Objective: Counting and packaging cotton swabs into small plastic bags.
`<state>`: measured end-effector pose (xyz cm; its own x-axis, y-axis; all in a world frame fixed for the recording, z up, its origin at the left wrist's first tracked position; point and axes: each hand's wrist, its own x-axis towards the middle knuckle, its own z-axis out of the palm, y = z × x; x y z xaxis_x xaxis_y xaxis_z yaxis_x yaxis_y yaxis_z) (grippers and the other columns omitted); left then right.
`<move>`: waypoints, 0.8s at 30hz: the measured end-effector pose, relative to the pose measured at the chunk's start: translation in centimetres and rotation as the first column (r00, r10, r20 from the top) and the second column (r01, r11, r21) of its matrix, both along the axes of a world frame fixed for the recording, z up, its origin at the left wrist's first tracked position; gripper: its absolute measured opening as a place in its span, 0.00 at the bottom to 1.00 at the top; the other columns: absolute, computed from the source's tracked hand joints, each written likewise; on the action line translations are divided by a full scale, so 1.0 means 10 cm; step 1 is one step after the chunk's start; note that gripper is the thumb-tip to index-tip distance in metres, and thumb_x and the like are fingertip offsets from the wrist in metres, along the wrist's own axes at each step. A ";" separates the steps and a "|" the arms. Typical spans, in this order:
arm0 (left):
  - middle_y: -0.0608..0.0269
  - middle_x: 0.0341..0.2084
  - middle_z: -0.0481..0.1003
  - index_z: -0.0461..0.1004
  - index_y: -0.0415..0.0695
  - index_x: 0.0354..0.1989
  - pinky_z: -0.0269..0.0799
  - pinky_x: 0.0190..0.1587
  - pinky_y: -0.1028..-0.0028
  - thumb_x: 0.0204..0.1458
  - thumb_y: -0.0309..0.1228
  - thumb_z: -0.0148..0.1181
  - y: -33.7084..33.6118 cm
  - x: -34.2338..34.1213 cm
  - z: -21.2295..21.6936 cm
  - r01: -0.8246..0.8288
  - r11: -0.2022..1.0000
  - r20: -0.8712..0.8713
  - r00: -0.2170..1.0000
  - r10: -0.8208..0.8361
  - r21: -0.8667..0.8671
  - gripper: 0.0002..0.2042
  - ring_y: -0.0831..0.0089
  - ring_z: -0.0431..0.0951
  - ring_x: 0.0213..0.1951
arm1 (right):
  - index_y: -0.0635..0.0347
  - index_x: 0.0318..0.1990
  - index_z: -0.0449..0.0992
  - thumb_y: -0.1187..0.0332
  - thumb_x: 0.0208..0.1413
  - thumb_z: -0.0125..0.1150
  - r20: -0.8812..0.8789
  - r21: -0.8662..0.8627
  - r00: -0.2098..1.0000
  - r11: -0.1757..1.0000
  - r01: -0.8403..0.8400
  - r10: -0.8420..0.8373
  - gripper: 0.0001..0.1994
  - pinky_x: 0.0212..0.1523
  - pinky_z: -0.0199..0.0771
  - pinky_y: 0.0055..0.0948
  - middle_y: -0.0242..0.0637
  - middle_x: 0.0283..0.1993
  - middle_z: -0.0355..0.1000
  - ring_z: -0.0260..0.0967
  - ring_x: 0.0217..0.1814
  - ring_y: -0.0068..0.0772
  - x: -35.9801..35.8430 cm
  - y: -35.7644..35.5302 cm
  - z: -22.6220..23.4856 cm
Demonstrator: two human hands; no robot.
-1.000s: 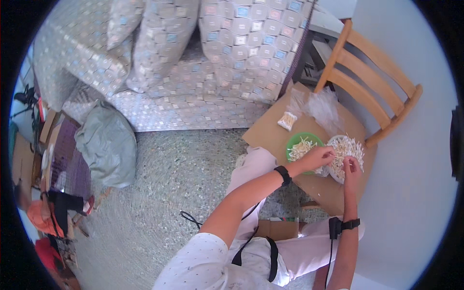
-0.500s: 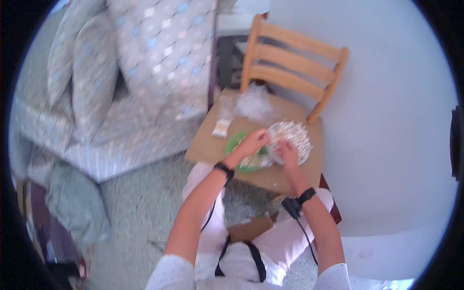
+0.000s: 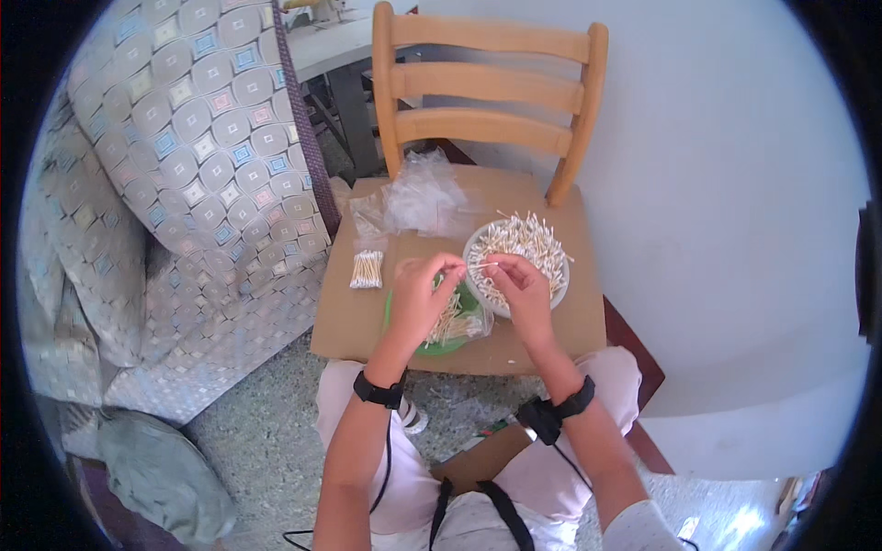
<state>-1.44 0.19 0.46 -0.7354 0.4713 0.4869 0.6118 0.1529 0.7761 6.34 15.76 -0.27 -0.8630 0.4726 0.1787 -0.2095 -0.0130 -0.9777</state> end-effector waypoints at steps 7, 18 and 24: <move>0.71 0.27 0.79 0.79 0.48 0.33 0.59 0.57 0.64 0.51 0.34 0.66 -0.03 0.12 0.19 -0.172 0.985 -0.200 0.966 0.163 -0.030 0.05 0.73 0.79 0.34 | 0.66 0.51 0.77 0.73 0.61 0.60 -0.035 -0.111 0.989 0.983 -0.148 0.145 0.12 0.44 0.73 0.22 0.35 0.45 0.77 0.72 0.40 0.20 0.08 -0.02 0.19; 0.57 0.47 0.75 0.72 0.43 0.52 0.67 0.54 0.63 0.46 0.36 0.70 -0.12 0.24 0.06 0.218 0.932 0.032 0.975 -0.218 -0.288 0.24 0.56 0.74 0.50 | 0.66 0.43 0.77 0.74 0.56 0.65 -0.026 0.004 0.992 0.993 0.120 -0.120 0.09 0.28 0.73 0.18 0.38 0.38 0.80 0.71 0.29 0.16 0.13 0.16 0.31; 0.55 0.43 0.74 0.71 0.46 0.57 0.72 0.46 0.61 0.47 0.35 0.68 -0.02 0.25 -0.19 0.235 0.878 0.021 0.968 -0.249 -0.416 0.27 0.54 0.76 0.45 | 0.66 0.39 0.78 0.73 0.55 0.67 0.082 0.163 0.997 0.987 -0.007 -0.006 0.07 0.30 0.76 0.20 0.34 0.32 0.78 0.73 0.32 0.18 0.04 0.15 0.12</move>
<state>1.06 -0.01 -1.40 -0.5598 0.7957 0.2312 0.6946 0.2984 0.6546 6.70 17.29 0.94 -0.8781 0.4425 0.1822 -0.1288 0.1482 -0.9805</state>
